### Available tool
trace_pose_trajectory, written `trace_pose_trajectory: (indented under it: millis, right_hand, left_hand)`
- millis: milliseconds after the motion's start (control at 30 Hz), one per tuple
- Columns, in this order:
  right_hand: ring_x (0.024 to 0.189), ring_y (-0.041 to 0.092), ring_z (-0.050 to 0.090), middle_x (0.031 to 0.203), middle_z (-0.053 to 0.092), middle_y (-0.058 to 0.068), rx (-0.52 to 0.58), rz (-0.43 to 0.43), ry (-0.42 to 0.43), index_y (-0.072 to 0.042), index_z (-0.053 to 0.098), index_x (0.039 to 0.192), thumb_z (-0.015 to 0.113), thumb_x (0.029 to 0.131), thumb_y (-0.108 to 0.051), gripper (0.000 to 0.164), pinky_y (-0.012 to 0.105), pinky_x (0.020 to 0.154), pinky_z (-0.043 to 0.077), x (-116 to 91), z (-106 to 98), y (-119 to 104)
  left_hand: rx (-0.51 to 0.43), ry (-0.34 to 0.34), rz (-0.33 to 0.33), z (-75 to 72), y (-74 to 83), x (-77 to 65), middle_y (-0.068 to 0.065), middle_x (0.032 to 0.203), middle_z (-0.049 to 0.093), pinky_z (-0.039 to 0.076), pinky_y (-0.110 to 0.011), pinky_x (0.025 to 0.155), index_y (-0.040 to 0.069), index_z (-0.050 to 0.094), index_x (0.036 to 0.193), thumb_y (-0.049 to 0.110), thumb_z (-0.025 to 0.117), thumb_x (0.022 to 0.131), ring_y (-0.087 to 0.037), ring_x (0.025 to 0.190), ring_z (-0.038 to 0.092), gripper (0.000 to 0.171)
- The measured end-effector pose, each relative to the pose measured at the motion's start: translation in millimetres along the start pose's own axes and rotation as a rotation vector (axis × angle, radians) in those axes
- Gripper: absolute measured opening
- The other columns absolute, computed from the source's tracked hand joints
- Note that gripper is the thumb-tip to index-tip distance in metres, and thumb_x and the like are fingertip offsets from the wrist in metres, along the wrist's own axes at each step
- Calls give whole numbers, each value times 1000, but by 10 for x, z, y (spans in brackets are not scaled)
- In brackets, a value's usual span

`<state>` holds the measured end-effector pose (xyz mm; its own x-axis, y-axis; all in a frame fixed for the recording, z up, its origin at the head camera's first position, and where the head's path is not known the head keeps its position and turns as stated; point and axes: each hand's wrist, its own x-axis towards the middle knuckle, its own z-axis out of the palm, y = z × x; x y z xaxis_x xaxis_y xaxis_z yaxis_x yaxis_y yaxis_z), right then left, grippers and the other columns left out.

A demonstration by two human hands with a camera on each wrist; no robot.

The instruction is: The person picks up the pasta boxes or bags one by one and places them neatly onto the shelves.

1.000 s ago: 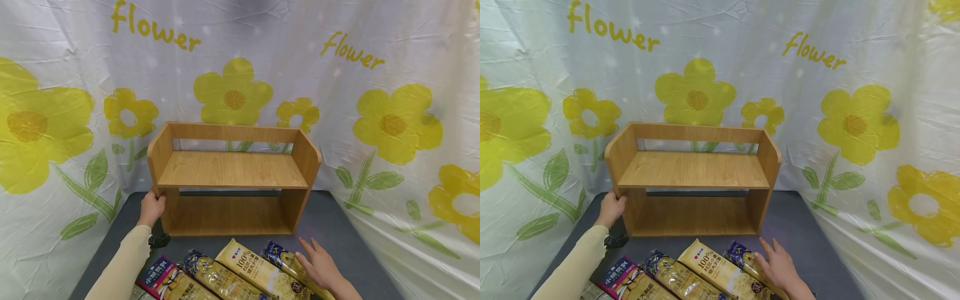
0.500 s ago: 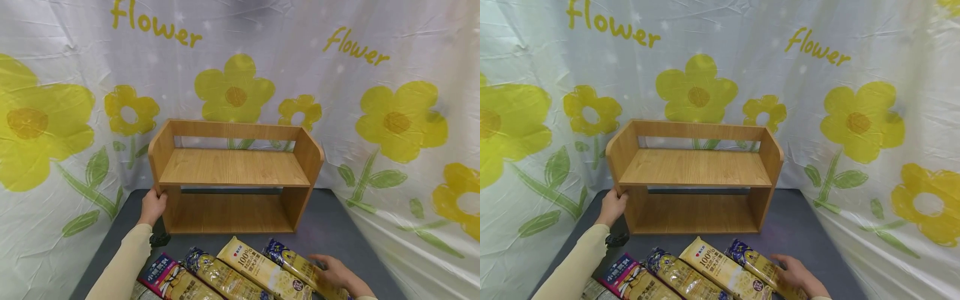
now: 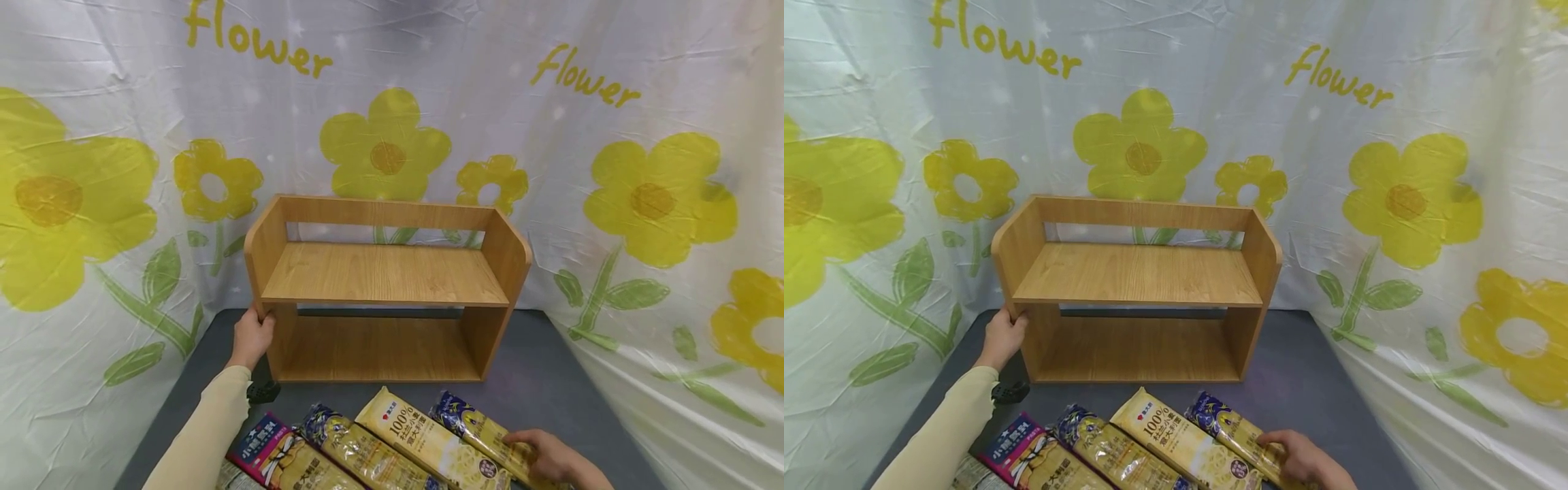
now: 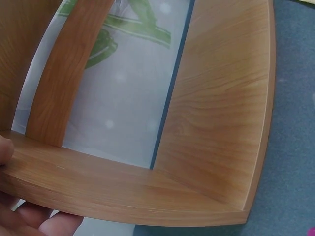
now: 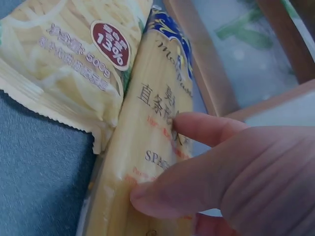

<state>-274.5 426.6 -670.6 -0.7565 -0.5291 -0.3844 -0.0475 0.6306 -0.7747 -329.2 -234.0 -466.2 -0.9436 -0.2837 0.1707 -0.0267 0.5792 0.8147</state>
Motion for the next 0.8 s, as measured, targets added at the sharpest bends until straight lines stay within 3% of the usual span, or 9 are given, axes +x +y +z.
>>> trace_pose_trajectory:
  millis: [133,267,367,500,633,800]
  right_hand:
    - [104,24,52,140,61,9,34,14,18,-29,69,130,68,58,13,83,33,65,47,5,10,-15]
    - [102,25,52,133,61,6,54,11,18,-27,69,125,69,56,14,80,33,72,48,-3,-3,-118]
    - [103,24,53,131,62,13,82,-19,15,-14,67,126,65,57,16,75,31,73,47,-205,43,-666]
    - [90,16,53,126,61,20,152,-84,-13,8,59,127,57,57,18,71,26,66,41,-495,100,-1341]
    - [76,7,50,118,64,11,227,-134,-77,16,51,132,55,58,19,74,21,61,38,-516,80,-1370]
    - [69,8,48,100,64,4,266,-100,-96,15,44,137,55,59,21,78,20,56,37,-502,72,-1383]
  left_hand:
    - [5,13,7,14,-20,11,-35,139,56,47,-62,100,-3,44,146,21,41,106,-50,125,57,47]
    - [-1,11,8,13,-35,19,-34,140,55,47,-62,102,-3,43,147,21,41,106,-50,126,57,47]
    - [-3,9,13,9,-50,26,-35,140,55,47,-62,102,-2,43,147,21,41,106,-51,126,57,47]
    - [-2,17,24,19,-74,34,-34,139,56,47,-62,101,-2,44,147,21,42,106,-51,125,58,47]
    - [0,27,33,25,-82,36,-34,138,57,47,-62,101,-3,44,146,20,42,106,-51,124,59,46]
    - [-2,34,36,28,-84,37,-35,138,57,47,-62,101,-3,43,147,19,41,105,-51,124,58,47]
